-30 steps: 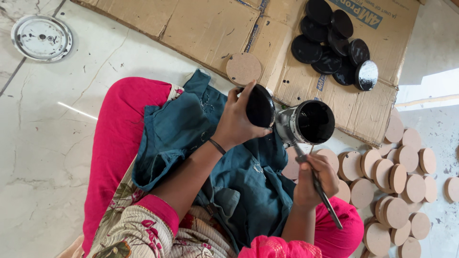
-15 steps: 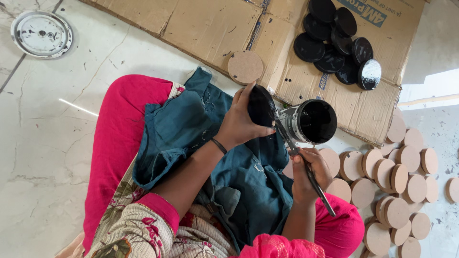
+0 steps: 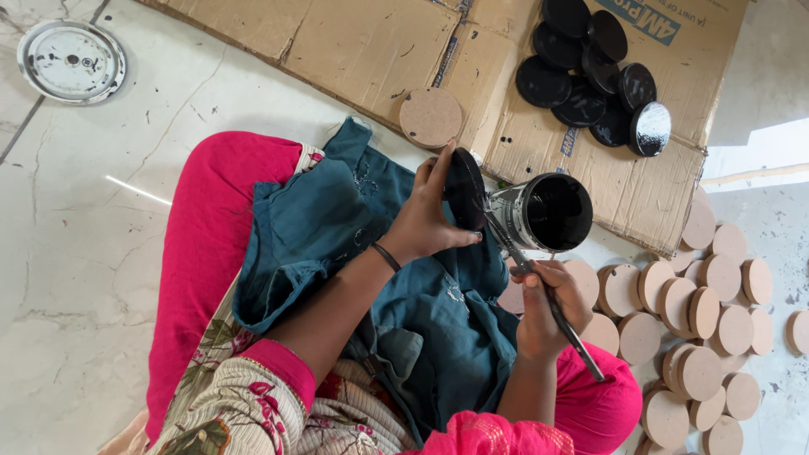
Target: The person sits on the floor and paints round wooden discs black using a brush and a can of black paint. They hold each disc in one hand, brush paint over its face, and place the finished disc on a cardboard sheet with other painted discs, repeating the cycle with unpainted discs from a pile.
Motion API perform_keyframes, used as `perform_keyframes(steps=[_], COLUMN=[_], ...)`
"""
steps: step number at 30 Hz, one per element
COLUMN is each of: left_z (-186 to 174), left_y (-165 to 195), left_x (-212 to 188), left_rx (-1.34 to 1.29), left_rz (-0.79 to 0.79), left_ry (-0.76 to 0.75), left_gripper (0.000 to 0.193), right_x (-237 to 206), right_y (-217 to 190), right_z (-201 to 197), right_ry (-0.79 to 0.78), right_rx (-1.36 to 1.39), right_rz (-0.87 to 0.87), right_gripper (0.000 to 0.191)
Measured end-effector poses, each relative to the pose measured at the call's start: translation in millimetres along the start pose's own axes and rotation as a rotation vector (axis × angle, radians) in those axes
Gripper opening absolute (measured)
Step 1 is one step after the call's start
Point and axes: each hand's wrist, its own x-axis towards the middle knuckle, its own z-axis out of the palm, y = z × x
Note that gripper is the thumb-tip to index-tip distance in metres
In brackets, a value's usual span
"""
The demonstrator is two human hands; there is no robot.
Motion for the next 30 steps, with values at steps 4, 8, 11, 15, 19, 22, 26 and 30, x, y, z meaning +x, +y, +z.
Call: perform_keyframes(steps=[4, 8, 11, 15, 19, 22, 26, 30], left_z=[-5, -6, -7, -5, -3, -6, -9, -8], left_y=[5, 7, 8, 15, 21, 25, 28, 30], left_x=[1, 4, 5, 2, -1, -1, 3, 0], left_rx=[0.039, 0.050, 0.029, 0.026, 0.112, 0.133, 0.152, 0.129], left_rz=[-0.040, -0.116, -0.124, -0.082, -0.118, -0.140, -0.153, -0.106], left_ry=[0.041, 0.094, 0.088, 0.041, 0.029, 0.048, 0.069, 0.034], left_gripper=[0.140, 0.139, 0.139, 0.138, 0.137, 0.138, 0.140, 0.137], right_x=[-3, -3, 1, 7, 6, 4, 3, 5], right_y=[4, 4, 0, -4, -4, -6, -9, -8], right_z=[-2, -4, -2, 10, 17, 7, -2, 7], right_ry=[-0.032, -0.006, 0.096, 0.111, -0.009, 0.017, 0.098, 0.086], right_rx=[-0.023, -0.072, 0.042, -0.035, -0.273, -0.216, -0.259, -0.155], right_rz=[0.003, -0.051, -0.164, -0.209, -0.239, -0.170, -0.195, -0.181], right_gripper=[0.010, 0.009, 0.011, 0.019, 0.020, 0.015, 0.012, 0.015])
